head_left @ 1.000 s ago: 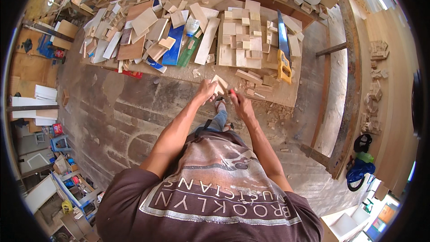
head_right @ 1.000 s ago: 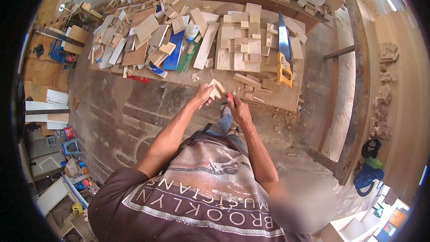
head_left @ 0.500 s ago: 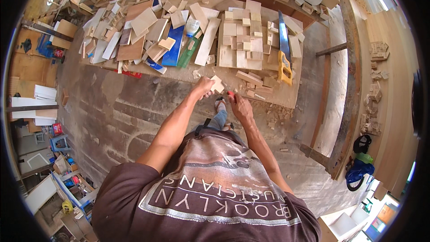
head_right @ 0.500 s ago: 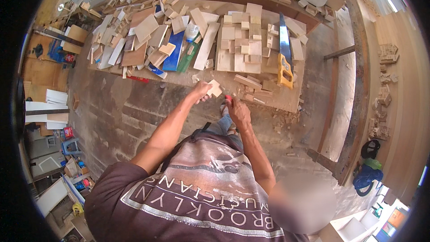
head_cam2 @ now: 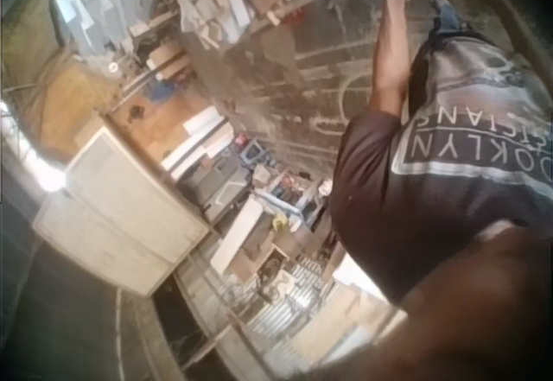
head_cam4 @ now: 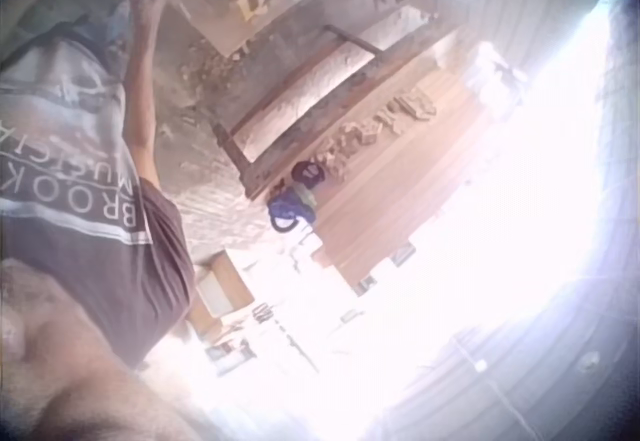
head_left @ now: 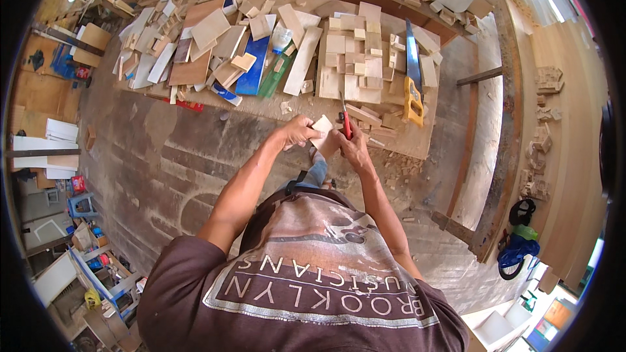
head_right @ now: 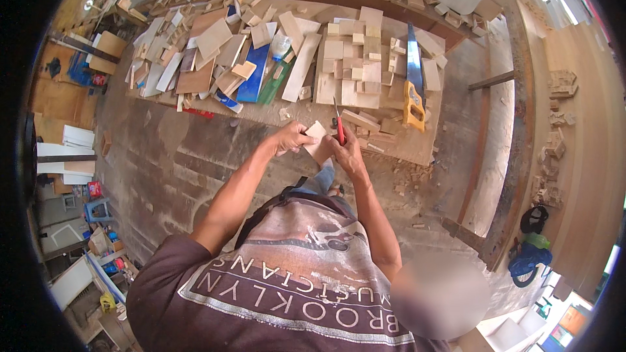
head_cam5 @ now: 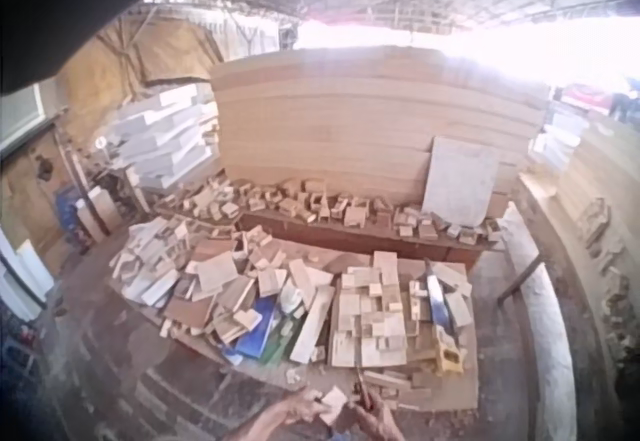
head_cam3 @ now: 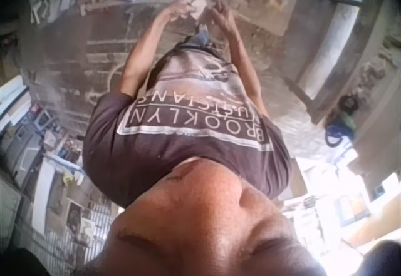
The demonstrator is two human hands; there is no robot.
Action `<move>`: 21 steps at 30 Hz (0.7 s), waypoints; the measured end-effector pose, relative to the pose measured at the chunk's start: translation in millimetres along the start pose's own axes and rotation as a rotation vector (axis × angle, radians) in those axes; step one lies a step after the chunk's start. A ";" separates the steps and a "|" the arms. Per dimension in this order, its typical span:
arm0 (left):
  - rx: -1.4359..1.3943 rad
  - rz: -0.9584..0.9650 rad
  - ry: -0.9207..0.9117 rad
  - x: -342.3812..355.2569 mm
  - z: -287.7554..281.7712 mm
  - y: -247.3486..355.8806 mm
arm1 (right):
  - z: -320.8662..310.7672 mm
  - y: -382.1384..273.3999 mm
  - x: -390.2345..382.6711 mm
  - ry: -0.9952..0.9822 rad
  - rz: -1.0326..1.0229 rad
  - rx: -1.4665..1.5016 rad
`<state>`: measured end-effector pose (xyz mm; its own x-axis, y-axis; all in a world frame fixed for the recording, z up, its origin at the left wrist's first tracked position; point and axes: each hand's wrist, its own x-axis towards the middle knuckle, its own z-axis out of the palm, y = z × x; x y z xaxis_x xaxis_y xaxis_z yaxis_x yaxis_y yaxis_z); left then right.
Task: The person marks a small block of wood with a pencil, places it on a sawbench, and cuts it using a handsaw.
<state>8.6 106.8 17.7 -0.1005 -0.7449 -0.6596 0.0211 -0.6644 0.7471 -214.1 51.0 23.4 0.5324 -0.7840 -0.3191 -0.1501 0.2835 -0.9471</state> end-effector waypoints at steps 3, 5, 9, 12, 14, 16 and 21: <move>0.106 0.091 0.122 -21.3 15.8 28.0 | 0.6 -2.3 -5.5 -0.017 0.157 0.262; -0.102 0.294 0.253 -13.5 41.1 6.6 | 4.2 7.0 -3.8 0.031 0.147 0.274; 0.392 0.403 0.552 -2.2 44.4 -16.1 | 3.1 15.7 -3.8 0.116 -0.159 -0.470; 0.808 0.436 0.647 -4.5 44.3 1.2 | -8.4 39.7 -9.4 0.178 -0.220 -0.466; 0.942 0.431 0.640 5.1 35.5 6.6 | -11.3 46.6 -14.1 0.092 -0.111 -0.517; 1.001 0.380 0.618 14.9 30.5 6.2 | -10.8 50.3 -18.7 0.068 -0.090 -0.541; 1.127 0.337 0.566 34.3 30.8 5.6 | 1.2 56.9 -13.2 0.118 -0.087 -0.518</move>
<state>-25.4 79.4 1.8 0.1821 -0.9695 -0.1641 -0.9051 -0.2305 0.3574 -228.6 78.1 -26.2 0.4684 -0.8578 -0.2115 -0.5167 -0.0717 -0.8532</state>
